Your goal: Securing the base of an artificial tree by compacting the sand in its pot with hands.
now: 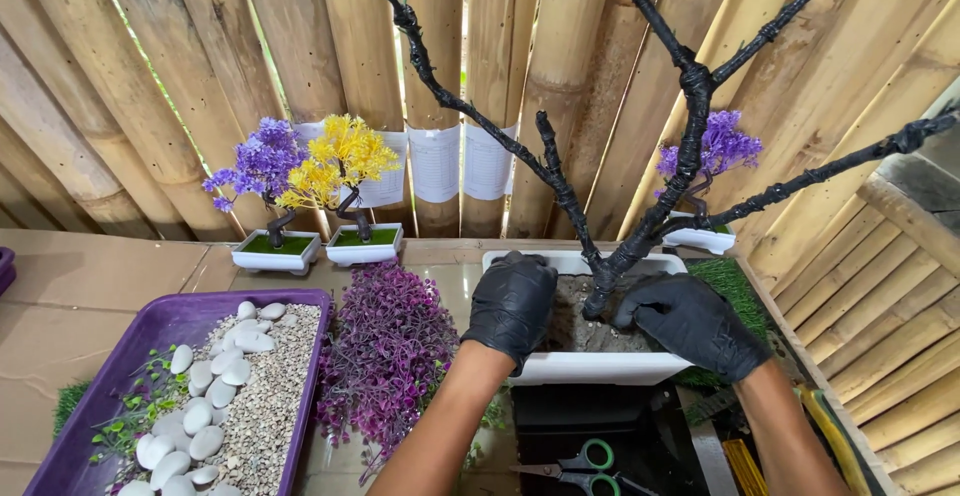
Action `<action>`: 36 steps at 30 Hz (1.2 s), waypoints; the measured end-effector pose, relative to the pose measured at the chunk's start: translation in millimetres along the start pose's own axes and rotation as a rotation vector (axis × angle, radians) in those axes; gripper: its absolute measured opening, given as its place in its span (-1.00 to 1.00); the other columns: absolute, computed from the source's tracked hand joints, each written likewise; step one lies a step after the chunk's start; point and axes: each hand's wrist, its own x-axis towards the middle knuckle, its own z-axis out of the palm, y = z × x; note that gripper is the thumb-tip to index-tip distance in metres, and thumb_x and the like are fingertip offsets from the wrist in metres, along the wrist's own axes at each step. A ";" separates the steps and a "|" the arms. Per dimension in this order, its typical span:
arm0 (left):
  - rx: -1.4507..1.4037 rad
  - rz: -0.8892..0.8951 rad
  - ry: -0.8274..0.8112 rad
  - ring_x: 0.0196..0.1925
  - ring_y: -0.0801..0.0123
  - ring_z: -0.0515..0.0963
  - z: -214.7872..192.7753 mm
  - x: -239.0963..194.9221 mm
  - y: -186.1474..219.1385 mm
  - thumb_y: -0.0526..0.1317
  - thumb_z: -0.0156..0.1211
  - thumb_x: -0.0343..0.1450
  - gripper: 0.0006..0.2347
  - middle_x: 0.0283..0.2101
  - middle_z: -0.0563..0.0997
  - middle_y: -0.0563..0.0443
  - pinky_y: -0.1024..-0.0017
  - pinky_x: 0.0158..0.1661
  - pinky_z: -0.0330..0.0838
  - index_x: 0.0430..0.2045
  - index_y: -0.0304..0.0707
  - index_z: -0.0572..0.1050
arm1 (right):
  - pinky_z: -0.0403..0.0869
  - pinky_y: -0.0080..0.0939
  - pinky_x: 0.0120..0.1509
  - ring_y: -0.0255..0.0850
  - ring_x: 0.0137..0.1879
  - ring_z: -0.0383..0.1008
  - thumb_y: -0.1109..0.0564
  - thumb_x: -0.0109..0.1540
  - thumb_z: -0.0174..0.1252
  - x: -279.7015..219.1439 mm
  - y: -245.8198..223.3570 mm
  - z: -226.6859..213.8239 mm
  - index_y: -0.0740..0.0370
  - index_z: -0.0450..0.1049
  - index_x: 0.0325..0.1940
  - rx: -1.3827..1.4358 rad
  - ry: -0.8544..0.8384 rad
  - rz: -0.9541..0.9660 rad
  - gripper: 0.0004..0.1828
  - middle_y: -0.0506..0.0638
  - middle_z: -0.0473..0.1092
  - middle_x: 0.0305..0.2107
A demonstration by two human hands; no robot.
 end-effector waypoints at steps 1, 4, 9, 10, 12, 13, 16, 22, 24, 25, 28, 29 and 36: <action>0.001 0.005 0.001 -0.38 0.06 0.67 14.2 -3.3 -7.5 -0.23 0.31 0.32 -0.94 -0.54 0.62 -0.11 0.25 -0.29 0.63 -0.52 -0.17 0.58 | 0.54 0.32 0.22 0.38 0.12 0.50 0.05 0.22 0.23 -0.4 -4.4 -1.8 0.04 0.73 -0.01 0.001 0.005 0.000 -0.70 0.27 0.63 -0.13; -0.062 0.018 0.057 0.07 0.03 0.62 38.3 -8.1 -22.0 -0.24 0.32 0.30 -0.70 -0.04 0.65 -0.15 0.18 0.10 0.54 -0.07 -0.12 0.56 | 0.57 0.26 0.21 0.30 0.13 0.53 0.07 0.20 0.23 1.0 -6.6 -5.7 0.00 0.75 -0.04 -0.012 0.001 0.003 -0.71 0.21 0.64 -0.14; 0.009 -0.111 -0.032 -0.10 0.08 0.68 11.1 -4.5 -6.6 -0.17 0.22 0.41 -0.90 -0.21 0.69 -0.08 0.25 -0.05 0.61 -0.31 -0.10 0.62 | 0.54 0.33 0.25 0.33 0.15 0.51 0.09 0.24 0.21 -0.1 0.8 -8.1 0.03 0.72 0.00 0.061 0.001 -0.017 -0.71 0.23 0.62 -0.09; 0.013 -0.109 -0.033 -0.10 0.08 0.68 15.7 -4.5 -9.4 -0.17 0.22 0.41 -0.90 -0.21 0.69 -0.08 0.25 -0.05 0.61 -0.31 -0.10 0.62 | 0.54 0.33 0.25 0.33 0.15 0.51 0.09 0.24 0.21 -0.9 -0.6 -9.1 0.03 0.72 0.00 0.065 0.003 -0.019 -0.71 0.23 0.62 -0.09; 0.083 -0.148 -0.055 -0.25 0.13 0.69 24.6 -5.9 -15.2 -0.10 0.22 0.42 -0.87 -0.41 0.66 -0.02 0.30 -0.24 0.65 -0.38 -0.09 0.61 | 0.54 0.32 0.25 0.34 0.16 0.50 0.09 0.25 0.20 -3.0 -3.3 -10.2 0.02 0.71 0.01 0.090 0.002 -0.011 -0.71 0.23 0.61 -0.08; 0.085 -0.146 -0.058 -0.25 0.13 0.69 23.4 -5.0 -12.0 -0.10 0.22 0.42 -0.87 -0.41 0.66 -0.02 0.30 -0.24 0.65 -0.38 -0.09 0.61 | 0.54 0.32 0.25 0.34 0.16 0.50 0.09 0.25 0.20 -4.8 -8.3 -12.3 0.02 0.71 0.01 0.094 0.003 -0.010 -0.71 0.23 0.61 -0.08; 0.042 -0.189 -0.074 -0.19 0.04 0.70 16.7 -2.8 -4.2 -0.07 0.16 0.47 -0.80 -0.35 0.66 -0.12 0.22 -0.21 0.66 -0.28 -0.19 0.60 | 0.54 0.38 0.24 0.37 0.17 0.48 0.12 0.26 0.17 -7.7 -12.2 -16.8 0.05 0.70 0.02 0.095 0.000 -0.025 -0.70 0.27 0.60 -0.07; -0.064 -0.218 -0.138 0.04 -0.05 0.63 9.2 -1.4 -4.3 -0.10 0.23 0.40 -0.89 -0.03 0.65 -0.15 0.14 -0.04 0.62 -0.31 -0.01 0.61 | 0.55 0.41 0.20 0.41 0.16 0.47 0.10 0.30 0.12 -7.4 -13.1 -19.7 0.10 0.64 0.11 0.097 0.007 -0.013 -0.67 0.32 0.56 -0.05; -0.026 -0.354 -0.169 -0.11 0.04 0.67 8.5 -0.9 -0.7 0.00 0.17 0.43 -0.84 -0.29 0.63 -0.05 0.23 -0.11 0.63 -0.44 0.02 0.55 | 0.56 0.39 0.19 0.40 0.15 0.47 0.10 0.30 0.12 -7.8 -12.9 -20.0 0.10 0.63 0.13 0.083 -0.009 -0.015 -0.66 0.32 0.56 -0.04; -0.024 -0.353 -0.170 -0.11 0.04 0.67 7.3 -1.8 0.5 0.00 0.17 0.43 -0.84 -0.29 0.63 -0.05 0.23 -0.11 0.63 -0.44 0.02 0.55 | 0.56 0.39 0.19 0.40 0.15 0.47 0.10 0.30 0.12 -7.1 -10.0 -19.3 0.10 0.63 0.13 0.085 -0.009 -0.015 -0.66 0.32 0.56 -0.04; 0.017 -0.260 -0.140 -0.15 0.02 0.69 6.6 -3.9 1.8 -0.07 0.16 0.43 -0.83 -0.34 0.65 -0.08 0.23 -0.16 0.63 -0.31 -0.10 0.60 | 0.58 0.35 0.16 0.38 0.14 0.49 0.10 0.30 0.13 -6.5 -4.9 -18.2 0.08 0.63 0.12 0.073 -0.008 -0.012 -0.67 0.30 0.56 -0.04; 0.022 -0.257 -0.123 -0.17 0.03 0.69 8.4 -4.1 0.0 -0.08 0.16 0.42 -0.83 -0.35 0.65 -0.07 0.23 -0.18 0.64 -0.30 -0.10 0.60 | 0.58 0.39 0.16 0.40 0.14 0.48 0.10 0.31 0.12 -6.9 -5.5 -18.0 0.08 0.63 0.12 0.084 -0.004 -0.022 -0.67 0.32 0.56 -0.04; 0.268 -0.096 0.001 -0.23 0.06 0.62 -31.2 1.9 9.1 -0.17 0.19 0.38 -0.87 -0.39 0.54 -0.03 0.25 -0.28 0.59 -0.29 -0.12 0.51 | 0.56 0.41 0.18 0.44 0.15 0.46 0.08 0.31 0.13 -7.1 -2.9 -18.3 0.12 0.62 0.12 0.084 0.013 -0.017 -0.67 0.36 0.54 -0.03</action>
